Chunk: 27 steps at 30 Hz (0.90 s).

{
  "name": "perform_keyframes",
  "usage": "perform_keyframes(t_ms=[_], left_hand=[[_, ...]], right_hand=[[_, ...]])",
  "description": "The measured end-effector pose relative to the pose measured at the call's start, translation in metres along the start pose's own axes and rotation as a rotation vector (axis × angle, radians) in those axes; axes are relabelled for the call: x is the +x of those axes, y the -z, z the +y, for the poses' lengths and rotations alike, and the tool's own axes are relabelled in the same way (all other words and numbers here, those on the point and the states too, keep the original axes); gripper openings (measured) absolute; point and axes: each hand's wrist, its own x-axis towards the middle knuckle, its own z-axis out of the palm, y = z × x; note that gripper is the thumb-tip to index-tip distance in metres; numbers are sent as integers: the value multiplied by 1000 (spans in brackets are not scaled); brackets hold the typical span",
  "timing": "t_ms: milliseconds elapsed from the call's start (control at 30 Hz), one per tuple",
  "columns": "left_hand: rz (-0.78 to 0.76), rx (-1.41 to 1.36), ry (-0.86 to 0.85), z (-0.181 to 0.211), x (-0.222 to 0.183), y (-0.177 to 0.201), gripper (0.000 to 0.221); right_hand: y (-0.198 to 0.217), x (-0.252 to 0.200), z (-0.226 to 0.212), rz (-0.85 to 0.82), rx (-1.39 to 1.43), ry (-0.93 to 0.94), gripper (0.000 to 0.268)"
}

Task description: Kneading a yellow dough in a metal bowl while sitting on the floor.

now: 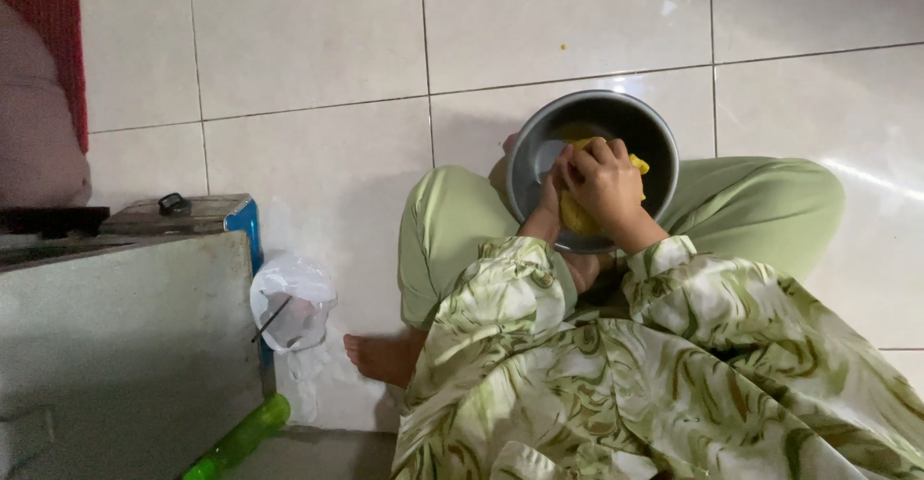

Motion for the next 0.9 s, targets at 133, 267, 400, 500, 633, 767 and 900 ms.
perform_keyframes(t_ms=[133,267,400,500,633,767,900], left_hand=[[-103,-112,1,-20,20,24,51],[-120,-178,-18,-8,14,13,57],[-73,-316,-10,22,-19,-25,70],[-175,-341,-22,7,5,3,44],[-179,-200,-156,24,-12,-22,26],[-184,-143,-347,49,-28,-47,19],[51,-38,-282,64,-28,-35,33]], right_hand=[[-7,-11,13,21,123,-77,24],[21,0,10,-61,307,-37,23],[63,22,6,-337,586,-152,65],[41,10,25,-534,520,-256,75],[27,-3,32,-432,623,-337,68],[20,-13,34,-228,648,-354,57],[38,-8,30,48,789,-391,56]])
